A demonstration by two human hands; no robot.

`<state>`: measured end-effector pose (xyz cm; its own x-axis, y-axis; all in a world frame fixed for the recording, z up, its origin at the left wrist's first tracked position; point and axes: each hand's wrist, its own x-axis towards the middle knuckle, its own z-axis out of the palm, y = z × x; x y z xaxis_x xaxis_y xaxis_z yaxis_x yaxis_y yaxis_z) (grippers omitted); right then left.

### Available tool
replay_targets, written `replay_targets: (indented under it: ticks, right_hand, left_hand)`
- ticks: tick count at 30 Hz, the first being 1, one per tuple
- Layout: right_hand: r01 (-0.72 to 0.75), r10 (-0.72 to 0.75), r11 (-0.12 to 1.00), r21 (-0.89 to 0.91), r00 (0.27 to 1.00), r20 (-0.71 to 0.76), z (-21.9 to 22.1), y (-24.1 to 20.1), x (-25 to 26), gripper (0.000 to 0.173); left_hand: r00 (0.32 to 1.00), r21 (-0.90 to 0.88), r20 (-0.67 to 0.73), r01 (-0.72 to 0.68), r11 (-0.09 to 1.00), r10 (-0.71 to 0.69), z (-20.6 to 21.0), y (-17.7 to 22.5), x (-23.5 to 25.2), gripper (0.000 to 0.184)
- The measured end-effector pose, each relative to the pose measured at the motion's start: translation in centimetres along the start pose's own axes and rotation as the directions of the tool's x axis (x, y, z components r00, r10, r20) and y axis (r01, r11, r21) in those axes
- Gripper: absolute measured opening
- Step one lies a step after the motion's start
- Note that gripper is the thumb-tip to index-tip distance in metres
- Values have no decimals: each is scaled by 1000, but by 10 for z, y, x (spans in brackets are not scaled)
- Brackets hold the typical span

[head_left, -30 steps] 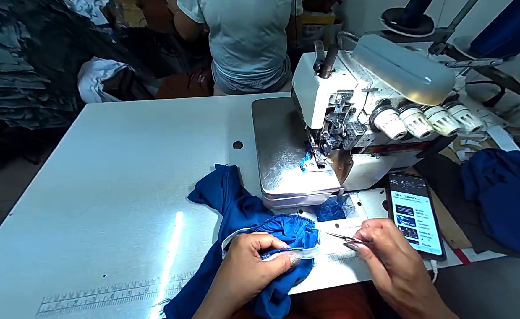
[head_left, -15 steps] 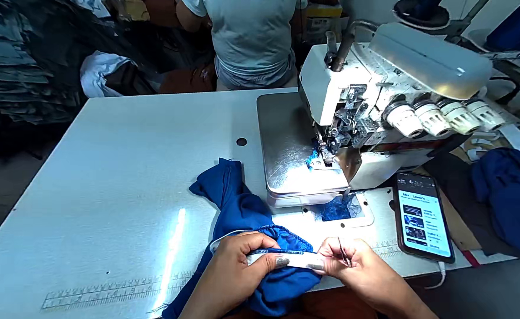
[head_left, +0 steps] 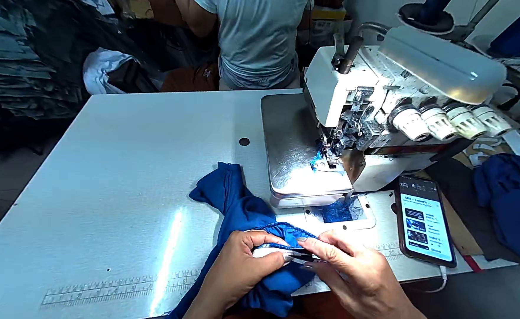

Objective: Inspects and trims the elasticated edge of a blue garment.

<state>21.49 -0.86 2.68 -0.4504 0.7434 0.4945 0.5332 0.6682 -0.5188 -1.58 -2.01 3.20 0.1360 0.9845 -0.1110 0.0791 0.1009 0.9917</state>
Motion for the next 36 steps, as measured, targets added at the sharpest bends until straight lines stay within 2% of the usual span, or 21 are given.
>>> replay_targets:
  ticks: [6,10,18,22,32,36]
  right_hand:
    - [-96,96,995,-6,994,48,-5,-9,4,26]
    - [-25,26,999,-26,1000,17,4,0,1,26]
    - [-13,13,999,48,1000,3,12,5,-2,25]
    - [-4,4,1000,-3,1000,-10,12,5,-4,24]
    - [93,-94,995,23,995,24,18,7,-3,24]
    - [105,-108,989,105,994,29,22,12,-8,22]
  left_hand:
    - [1000,-16,18,20,1000,-19,-1,0,0,7]
    - [1000,-32,14,0,999,1,-1,-2,0,6]
    - [999,34,21,31,999,-32,-1,-2,0,7]
    - [999,56,35,19,998,-21,-2,-3,1,8]
    - [996,108,91,-5,994,-5,-6,-4,3,11]
    - [993,81,113,13,997,-22,-5,-3,4,11]
